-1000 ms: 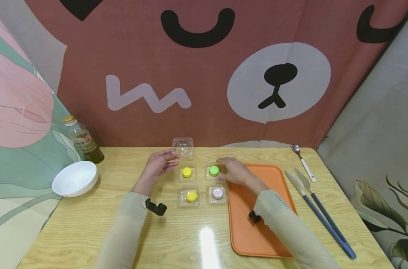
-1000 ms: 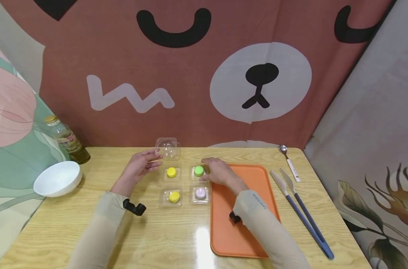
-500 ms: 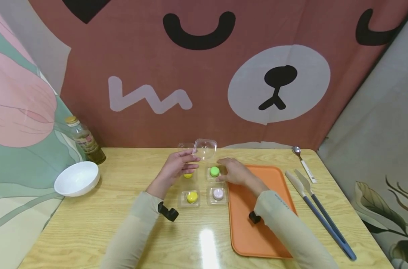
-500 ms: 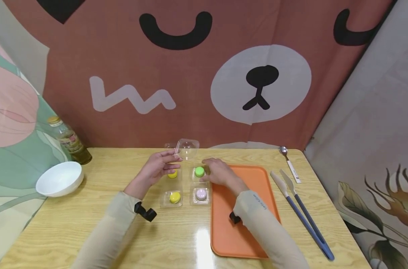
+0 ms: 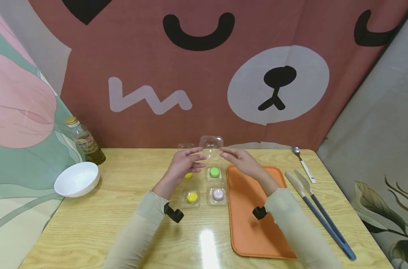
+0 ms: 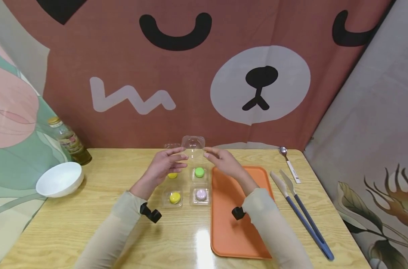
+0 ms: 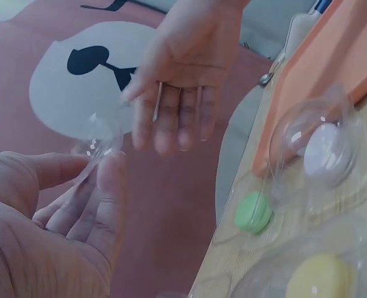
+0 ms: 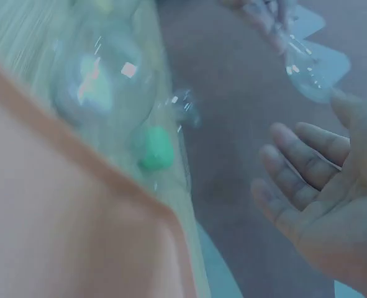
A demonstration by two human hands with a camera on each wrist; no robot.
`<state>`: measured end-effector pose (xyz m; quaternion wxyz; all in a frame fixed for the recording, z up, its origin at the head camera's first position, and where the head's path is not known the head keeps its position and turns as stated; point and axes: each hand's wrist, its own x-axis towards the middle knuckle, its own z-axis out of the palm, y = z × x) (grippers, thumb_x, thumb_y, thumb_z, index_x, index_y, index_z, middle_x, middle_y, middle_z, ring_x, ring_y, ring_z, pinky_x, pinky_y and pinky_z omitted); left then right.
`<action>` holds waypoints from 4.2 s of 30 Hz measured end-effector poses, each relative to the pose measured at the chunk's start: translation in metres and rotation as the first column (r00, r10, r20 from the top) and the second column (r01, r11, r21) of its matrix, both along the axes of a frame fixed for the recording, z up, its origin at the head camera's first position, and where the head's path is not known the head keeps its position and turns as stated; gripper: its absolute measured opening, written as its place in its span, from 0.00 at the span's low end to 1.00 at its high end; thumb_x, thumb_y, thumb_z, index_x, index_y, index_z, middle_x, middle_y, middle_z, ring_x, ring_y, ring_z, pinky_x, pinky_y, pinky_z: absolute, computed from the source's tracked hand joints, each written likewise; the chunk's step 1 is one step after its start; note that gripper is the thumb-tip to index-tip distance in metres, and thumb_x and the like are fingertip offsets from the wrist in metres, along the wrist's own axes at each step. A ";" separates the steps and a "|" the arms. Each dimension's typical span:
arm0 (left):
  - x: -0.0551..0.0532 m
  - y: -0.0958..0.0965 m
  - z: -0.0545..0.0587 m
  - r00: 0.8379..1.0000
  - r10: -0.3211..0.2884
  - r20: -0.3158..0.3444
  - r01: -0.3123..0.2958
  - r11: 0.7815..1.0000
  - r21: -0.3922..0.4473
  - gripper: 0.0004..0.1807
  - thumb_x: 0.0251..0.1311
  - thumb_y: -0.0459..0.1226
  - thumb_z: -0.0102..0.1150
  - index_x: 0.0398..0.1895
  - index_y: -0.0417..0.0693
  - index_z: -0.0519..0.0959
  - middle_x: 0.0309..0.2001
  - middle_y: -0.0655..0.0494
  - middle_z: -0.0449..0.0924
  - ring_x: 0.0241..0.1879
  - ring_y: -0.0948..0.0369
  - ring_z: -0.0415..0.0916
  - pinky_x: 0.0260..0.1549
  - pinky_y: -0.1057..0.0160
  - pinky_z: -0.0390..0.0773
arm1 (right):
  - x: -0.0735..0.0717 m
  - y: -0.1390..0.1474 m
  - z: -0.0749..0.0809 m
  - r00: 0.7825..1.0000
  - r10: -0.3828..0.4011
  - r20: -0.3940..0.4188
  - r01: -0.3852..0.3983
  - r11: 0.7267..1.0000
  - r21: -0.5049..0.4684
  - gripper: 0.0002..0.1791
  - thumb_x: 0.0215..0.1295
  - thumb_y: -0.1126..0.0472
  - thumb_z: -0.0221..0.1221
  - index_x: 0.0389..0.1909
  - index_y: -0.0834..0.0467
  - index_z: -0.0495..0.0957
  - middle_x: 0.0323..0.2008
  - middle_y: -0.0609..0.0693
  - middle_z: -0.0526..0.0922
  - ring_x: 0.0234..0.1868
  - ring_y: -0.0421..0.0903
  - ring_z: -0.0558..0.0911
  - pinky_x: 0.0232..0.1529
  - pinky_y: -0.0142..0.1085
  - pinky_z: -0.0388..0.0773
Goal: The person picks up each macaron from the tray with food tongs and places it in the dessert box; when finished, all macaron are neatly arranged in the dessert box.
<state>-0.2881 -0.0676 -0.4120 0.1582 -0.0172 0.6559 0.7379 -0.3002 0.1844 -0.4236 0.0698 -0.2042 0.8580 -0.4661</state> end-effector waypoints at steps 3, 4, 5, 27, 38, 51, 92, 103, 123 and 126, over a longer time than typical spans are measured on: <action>0.003 0.003 0.003 1.000 -0.007 -0.014 0.007 1.000 -0.005 0.21 0.67 0.35 0.63 0.64 0.51 0.80 0.52 0.45 0.87 0.34 0.62 0.89 0.32 0.66 0.87 | 0.003 0.002 0.006 0.997 0.022 0.071 -0.012 0.991 -0.130 0.28 0.81 0.44 0.43 0.70 0.57 0.72 0.59 0.58 0.83 0.62 0.57 0.81 0.67 0.52 0.76; 0.004 0.003 0.003 1.000 -0.007 -0.018 0.007 1.000 -0.001 0.21 0.67 0.35 0.63 0.63 0.51 0.80 0.53 0.45 0.87 0.35 0.61 0.89 0.32 0.66 0.87 | 0.005 0.002 0.008 0.996 0.025 0.084 -0.011 0.987 -0.160 0.29 0.82 0.43 0.41 0.70 0.57 0.72 0.57 0.59 0.84 0.60 0.58 0.82 0.66 0.52 0.76; 0.005 0.004 0.004 1.000 -0.006 -0.025 0.006 1.000 0.001 0.21 0.67 0.35 0.63 0.63 0.50 0.80 0.53 0.44 0.87 0.36 0.61 0.89 0.32 0.66 0.87 | 0.006 0.002 0.010 0.995 0.018 0.095 -0.001 0.984 -0.181 0.30 0.82 0.42 0.41 0.69 0.58 0.73 0.56 0.59 0.85 0.59 0.57 0.83 0.65 0.52 0.77; 0.019 0.019 0.009 0.957 -0.232 -0.173 0.186 0.952 -0.244 0.32 0.73 0.55 0.52 0.75 0.53 0.66 0.63 0.41 0.79 0.61 0.49 0.80 0.60 0.50 0.81 | 0.019 -0.010 0.016 0.780 -0.251 -0.573 0.291 0.956 -0.023 0.13 0.72 0.58 0.62 0.53 0.53 0.87 0.41 0.51 0.92 0.14 0.37 0.72 0.13 0.29 0.59; 0.016 0.018 0.008 0.954 -0.257 -0.152 0.220 0.949 -0.225 0.35 0.69 0.53 0.59 0.76 0.56 0.64 0.66 0.47 0.78 0.62 0.50 0.79 0.61 0.48 0.79 | 0.018 -0.006 0.009 0.658 -0.163 -0.735 0.215 0.976 -0.025 0.14 0.66 0.65 0.66 0.52 0.55 0.88 0.43 0.54 0.91 0.11 0.28 0.56 0.14 0.25 0.56; 0.001 0.002 0.001 0.881 -0.424 -0.211 0.353 0.885 -0.304 0.37 0.67 0.50 0.64 0.77 0.65 0.60 0.70 0.54 0.74 0.68 0.53 0.72 0.68 0.44 0.71 | 0.017 0.007 0.009 0.744 -0.058 -0.665 0.141 0.988 0.071 0.17 0.66 0.62 0.66 0.56 0.53 0.86 0.47 0.51 0.90 0.25 0.42 0.85 0.24 0.32 0.78; -0.031 0.005 -0.028 0.723 -0.655 -0.220 0.041 0.358 -0.933 0.46 0.58 0.52 0.70 0.79 0.61 0.60 0.71 0.55 0.73 0.70 0.47 0.69 0.67 0.40 0.70 | -0.005 -0.005 -0.025 0.965 0.126 -0.228 -0.007 0.887 0.462 0.41 0.62 0.51 0.70 0.75 0.54 0.67 0.66 0.55 0.78 0.48 0.53 0.85 0.62 0.53 0.78; -0.031 0.008 -0.035 0.725 -0.665 -0.180 0.067 0.328 -0.942 0.49 0.56 0.52 0.72 0.79 0.58 0.59 0.70 0.53 0.74 0.68 0.47 0.72 0.66 0.43 0.72 | -0.006 -0.004 -0.036 0.967 0.142 -0.212 -0.024 0.878 0.478 0.42 0.62 0.49 0.70 0.74 0.56 0.67 0.67 0.56 0.77 0.59 0.55 0.82 0.66 0.55 0.75; -0.034 0.010 -0.040 0.709 -0.693 -0.131 0.073 0.257 -0.964 0.49 0.56 0.53 0.73 0.79 0.58 0.59 0.69 0.55 0.75 0.67 0.49 0.72 0.67 0.46 0.72 | -0.006 -0.004 -0.043 0.962 0.155 -0.224 -0.006 0.835 0.551 0.42 0.60 0.45 0.71 0.72 0.56 0.70 0.64 0.56 0.80 0.63 0.55 0.80 0.66 0.54 0.76; -0.034 0.010 -0.040 0.711 -0.692 -0.126 0.077 0.255 -0.964 0.49 0.56 0.54 0.73 0.79 0.58 0.60 0.70 0.55 0.74 0.68 0.49 0.72 0.68 0.46 0.71 | -0.005 -0.005 -0.043 0.963 0.147 -0.225 0.004 0.830 0.557 0.42 0.59 0.44 0.71 0.72 0.56 0.70 0.64 0.56 0.80 0.62 0.55 0.80 0.65 0.54 0.76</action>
